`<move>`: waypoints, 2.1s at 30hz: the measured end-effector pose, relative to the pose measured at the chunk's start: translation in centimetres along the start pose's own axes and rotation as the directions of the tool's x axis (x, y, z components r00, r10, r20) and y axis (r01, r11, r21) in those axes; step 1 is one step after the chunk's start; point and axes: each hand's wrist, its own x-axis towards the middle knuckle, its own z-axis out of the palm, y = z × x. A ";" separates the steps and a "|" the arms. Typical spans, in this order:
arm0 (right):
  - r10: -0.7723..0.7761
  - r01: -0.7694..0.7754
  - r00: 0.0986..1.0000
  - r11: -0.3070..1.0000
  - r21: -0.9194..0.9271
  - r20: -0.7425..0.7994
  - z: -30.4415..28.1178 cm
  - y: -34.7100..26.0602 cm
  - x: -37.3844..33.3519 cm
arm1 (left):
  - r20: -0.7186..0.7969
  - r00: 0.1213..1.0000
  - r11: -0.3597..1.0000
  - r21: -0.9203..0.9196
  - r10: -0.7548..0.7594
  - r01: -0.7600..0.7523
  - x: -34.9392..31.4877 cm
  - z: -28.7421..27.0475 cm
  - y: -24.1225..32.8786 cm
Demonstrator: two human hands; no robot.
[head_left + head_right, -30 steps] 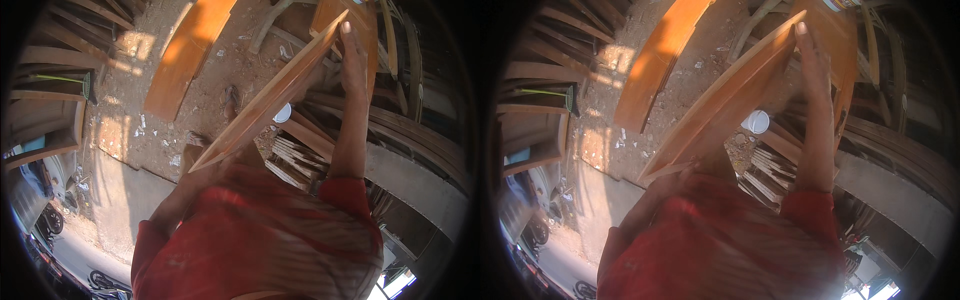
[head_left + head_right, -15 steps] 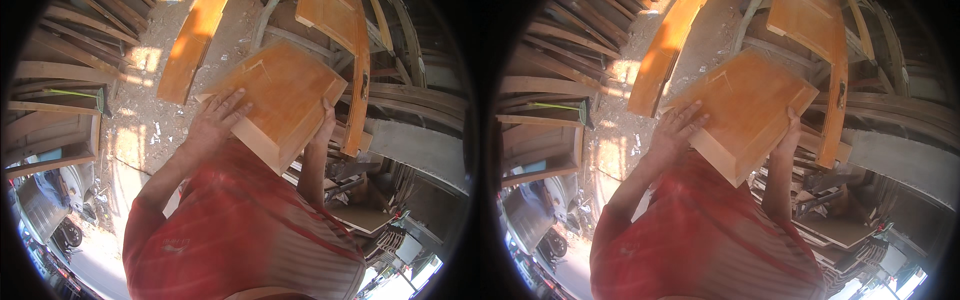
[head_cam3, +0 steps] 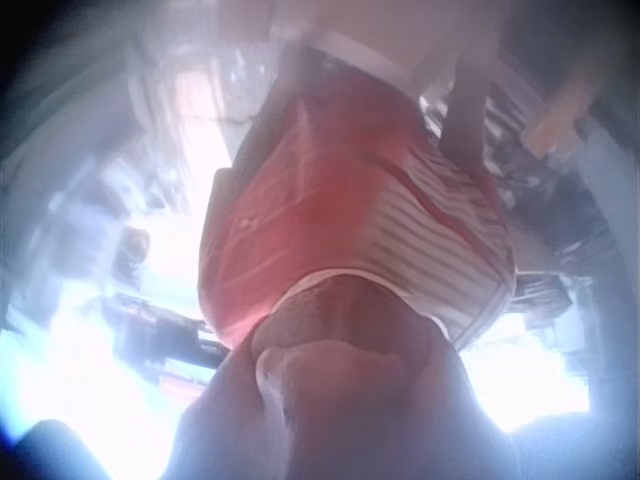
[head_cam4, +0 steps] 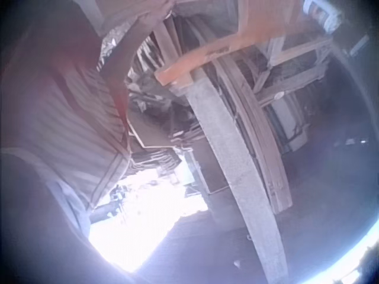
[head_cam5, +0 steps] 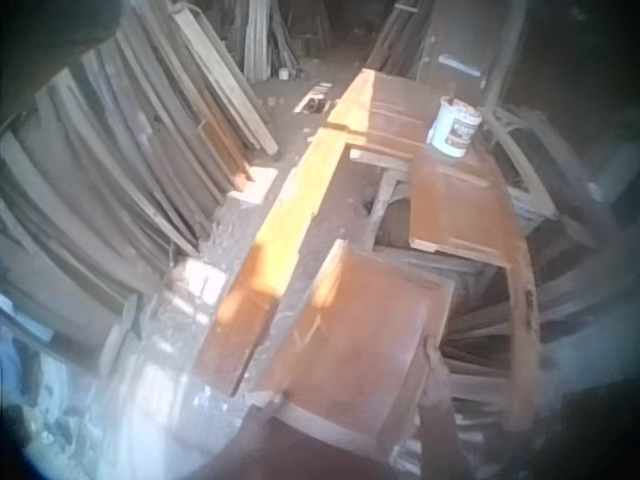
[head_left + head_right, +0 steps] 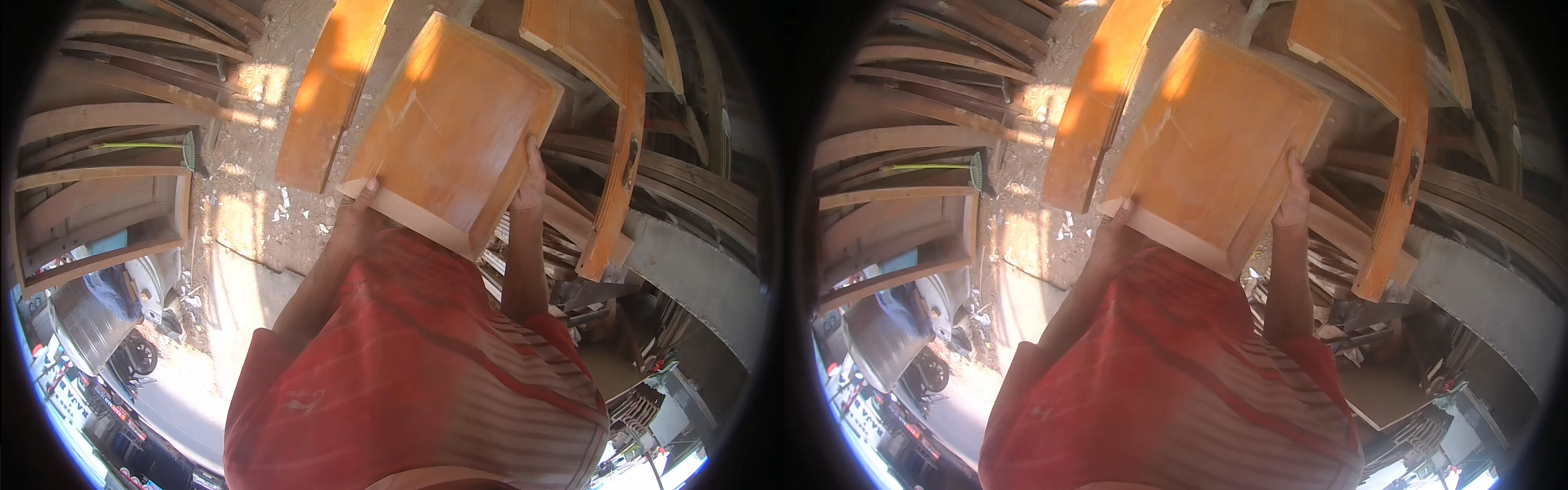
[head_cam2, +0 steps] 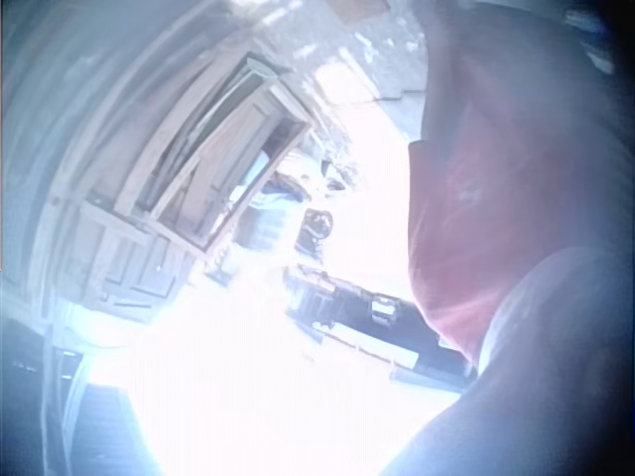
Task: The person applies adhesive from a small bottle to the edges of a wooden panel and inserts the panel into the frame of a wooden door, repeating the process with another panel and securing them into place.
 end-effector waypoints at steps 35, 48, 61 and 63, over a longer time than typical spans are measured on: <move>0.100 -0.102 0.993 0.994 -0.029 -0.067 0.7 2.6 8.0 | -0.097 0.972 0.934 0.312 0.213 -0.174 4.6 -2.6 0.1; 0.067 -0.081 0.990 0.990 -0.112 -0.123 -0.1 1.6 11.6 | -0.173 0.979 0.994 0.023 0.110 -0.107 7.6 0.3 1.4; 0.134 -0.145 0.986 0.982 -0.120 -0.096 0.5 0.9 13.8 | -0.144 0.985 0.995 -0.002 0.098 -0.099 8.8 0.6 1.7; 0.126 -0.139 0.986 0.981 -0.131 -0.108 0.8 0.9 13.6 | -0.155 0.982 0.995 0.016 0.104 -0.103 8.7 0.7 1.8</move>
